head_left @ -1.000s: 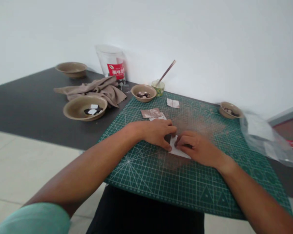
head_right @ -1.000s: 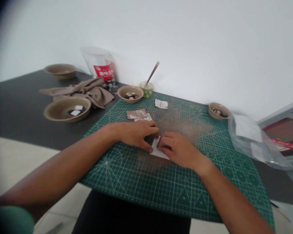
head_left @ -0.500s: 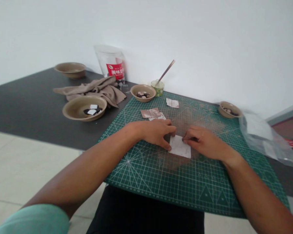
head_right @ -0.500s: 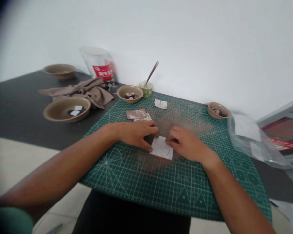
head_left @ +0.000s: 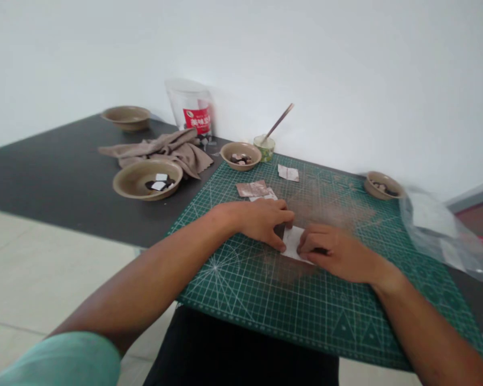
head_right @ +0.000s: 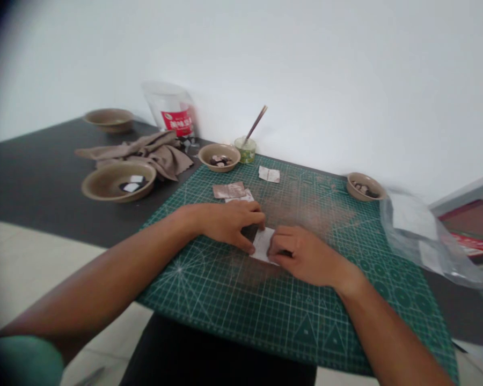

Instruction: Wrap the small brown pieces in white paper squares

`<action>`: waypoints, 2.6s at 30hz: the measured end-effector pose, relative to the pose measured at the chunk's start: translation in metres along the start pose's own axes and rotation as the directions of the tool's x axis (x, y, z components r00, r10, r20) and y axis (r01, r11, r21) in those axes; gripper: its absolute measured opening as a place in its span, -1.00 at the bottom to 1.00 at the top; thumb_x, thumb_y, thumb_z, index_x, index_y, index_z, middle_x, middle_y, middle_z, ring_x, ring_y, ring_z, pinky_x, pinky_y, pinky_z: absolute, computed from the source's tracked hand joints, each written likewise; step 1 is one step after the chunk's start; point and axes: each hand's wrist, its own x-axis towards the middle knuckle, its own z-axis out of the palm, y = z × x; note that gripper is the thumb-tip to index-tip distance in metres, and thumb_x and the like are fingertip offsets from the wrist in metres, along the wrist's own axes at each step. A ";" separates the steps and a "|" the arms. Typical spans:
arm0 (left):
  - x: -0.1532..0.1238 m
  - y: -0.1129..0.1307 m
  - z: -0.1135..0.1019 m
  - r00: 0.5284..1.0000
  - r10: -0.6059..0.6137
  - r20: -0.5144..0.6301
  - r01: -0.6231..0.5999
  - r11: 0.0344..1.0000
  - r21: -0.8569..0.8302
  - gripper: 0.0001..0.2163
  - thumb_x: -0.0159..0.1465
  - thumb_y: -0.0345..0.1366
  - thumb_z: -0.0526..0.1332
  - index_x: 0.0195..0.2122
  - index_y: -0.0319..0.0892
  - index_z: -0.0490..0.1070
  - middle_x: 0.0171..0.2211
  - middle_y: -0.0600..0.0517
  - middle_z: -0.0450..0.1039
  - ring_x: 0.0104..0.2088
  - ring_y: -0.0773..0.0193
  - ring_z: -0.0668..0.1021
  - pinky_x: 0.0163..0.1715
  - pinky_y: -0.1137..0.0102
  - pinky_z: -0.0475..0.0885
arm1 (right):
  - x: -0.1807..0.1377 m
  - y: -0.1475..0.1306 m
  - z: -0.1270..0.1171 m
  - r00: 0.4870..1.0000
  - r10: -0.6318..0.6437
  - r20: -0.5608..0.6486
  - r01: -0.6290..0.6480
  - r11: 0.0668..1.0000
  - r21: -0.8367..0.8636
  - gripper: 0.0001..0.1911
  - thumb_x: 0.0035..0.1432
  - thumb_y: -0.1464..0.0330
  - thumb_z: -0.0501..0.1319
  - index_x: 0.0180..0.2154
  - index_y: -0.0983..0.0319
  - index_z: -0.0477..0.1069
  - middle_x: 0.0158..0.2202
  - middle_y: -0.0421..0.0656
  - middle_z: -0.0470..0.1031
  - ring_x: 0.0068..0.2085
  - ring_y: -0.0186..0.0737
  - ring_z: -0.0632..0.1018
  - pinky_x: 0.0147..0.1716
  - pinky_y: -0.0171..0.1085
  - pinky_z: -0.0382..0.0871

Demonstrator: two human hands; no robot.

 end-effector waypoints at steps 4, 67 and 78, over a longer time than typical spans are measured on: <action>0.000 -0.001 0.001 1.000 -0.013 -0.013 0.013 1.000 -0.009 -0.52 0.16 0.11 0.27 0.01 -0.04 0.37 -0.01 -0.04 0.31 -0.03 0.07 0.44 -0.01 0.26 0.31 | 0.004 0.003 0.000 0.984 0.081 -0.156 -0.103 0.986 -0.133 -0.87 0.30 0.42 0.19 -0.31 0.20 0.48 -0.29 -0.14 0.47 -0.22 -0.19 0.47 -0.21 -0.21 0.31; 0.000 0.000 0.000 1.000 0.002 -0.007 -0.002 1.000 0.008 -0.51 0.16 0.12 0.27 0.01 -0.05 0.38 0.00 -0.06 0.33 -0.04 0.05 0.45 -0.04 0.25 0.33 | 0.000 -0.006 0.005 0.999 0.027 -0.032 -0.028 0.999 -0.041 -0.90 0.30 0.42 0.19 -0.29 0.18 0.45 -0.27 -0.17 0.48 -0.20 -0.21 0.48 -0.15 -0.20 0.32; 0.000 0.001 0.000 1.000 -0.001 -0.004 0.001 1.000 0.016 -0.52 0.18 0.13 0.25 0.00 -0.05 0.37 0.00 -0.06 0.32 -0.05 0.06 0.45 -0.04 0.24 0.32 | 0.000 -0.006 0.005 0.999 0.031 -0.025 -0.032 0.998 -0.047 -0.91 0.30 0.41 0.19 -0.31 0.19 0.42 -0.27 -0.17 0.48 -0.21 -0.21 0.48 -0.17 -0.20 0.30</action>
